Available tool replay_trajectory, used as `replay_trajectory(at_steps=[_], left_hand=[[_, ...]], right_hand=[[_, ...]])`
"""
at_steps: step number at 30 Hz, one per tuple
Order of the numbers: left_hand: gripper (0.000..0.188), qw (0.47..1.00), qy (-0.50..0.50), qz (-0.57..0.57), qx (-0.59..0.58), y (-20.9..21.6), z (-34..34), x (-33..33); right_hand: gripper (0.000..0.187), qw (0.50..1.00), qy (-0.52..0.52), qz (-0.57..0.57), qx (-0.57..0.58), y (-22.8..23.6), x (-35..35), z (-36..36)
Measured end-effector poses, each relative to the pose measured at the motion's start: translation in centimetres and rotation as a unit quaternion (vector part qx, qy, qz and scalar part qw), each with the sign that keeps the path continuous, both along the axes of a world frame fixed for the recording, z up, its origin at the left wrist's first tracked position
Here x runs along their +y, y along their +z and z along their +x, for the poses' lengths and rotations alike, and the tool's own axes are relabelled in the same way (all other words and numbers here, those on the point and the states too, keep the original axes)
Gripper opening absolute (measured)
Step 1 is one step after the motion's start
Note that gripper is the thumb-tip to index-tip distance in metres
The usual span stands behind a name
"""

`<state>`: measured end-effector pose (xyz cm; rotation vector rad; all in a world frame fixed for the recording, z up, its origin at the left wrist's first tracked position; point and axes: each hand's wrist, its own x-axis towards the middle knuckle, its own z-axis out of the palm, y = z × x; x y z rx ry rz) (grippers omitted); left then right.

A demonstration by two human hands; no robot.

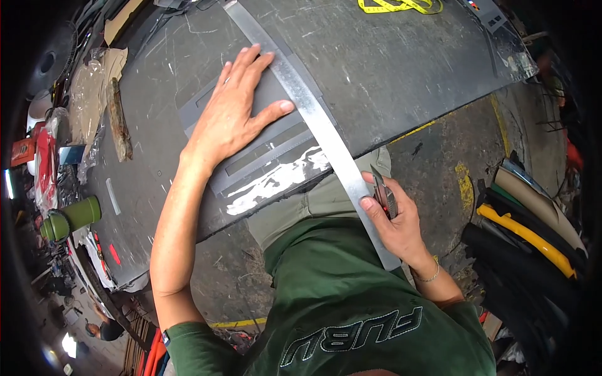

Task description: Cut a gray plastic sheet along straight lines using a metal ruler as a guide and a utility knife.

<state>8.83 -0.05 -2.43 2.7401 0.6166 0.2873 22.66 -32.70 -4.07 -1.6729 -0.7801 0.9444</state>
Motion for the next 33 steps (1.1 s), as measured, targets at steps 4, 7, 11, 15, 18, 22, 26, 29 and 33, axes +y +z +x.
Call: replay_trajectory(at_steps=[4,7,11,15,18,22,26,29,33], left_hand=[[0.1,0.997,-0.023,0.067,0.024,-0.7,1.9,0.7],[0.113,0.997,-0.014,0.079,-0.002,-1.4,2.4,1.0],[0.111,0.998,0.03,0.051,-0.026,-2.1,2.3,0.9],[0.111,0.995,0.004,0.093,-0.016,-2.2,2.4,1.2],[0.113,0.994,0.002,0.11,-0.013,-2.3,2.3,1.2],[0.114,0.994,0.01,0.107,-0.015,-2.3,2.3,1.0],[0.114,0.994,0.018,0.105,-0.016,-2.3,2.4,1.0],[0.114,0.994,0.017,0.107,-0.011,-2.3,2.4,1.0],[0.116,0.994,0.015,0.108,-0.005,-2.3,2.5,1.0]], right_hand=[[0.037,0.999,-0.029,0.003,0.032,-0.5,1.0,-0.6],[0.036,0.996,-0.064,0.022,0.059,-0.9,2.0,-1.1],[0.037,0.996,-0.079,0.028,0.0,-0.9,2.9,-1.2],[0.035,0.997,-0.078,-0.001,0.029,-0.4,3.2,-0.9],[0.03,0.997,-0.076,-0.001,0.025,-0.3,3.3,-0.6],[0.026,0.996,-0.08,0.027,0.01,-0.7,3.6,-0.2],[0.022,0.996,-0.083,0.015,0.036,-0.9,3.8,0.1],[0.02,0.994,-0.094,0.023,0.053,-0.9,3.8,0.1],[0.021,0.994,-0.088,0.024,0.058,-0.9,3.9,0.2]])
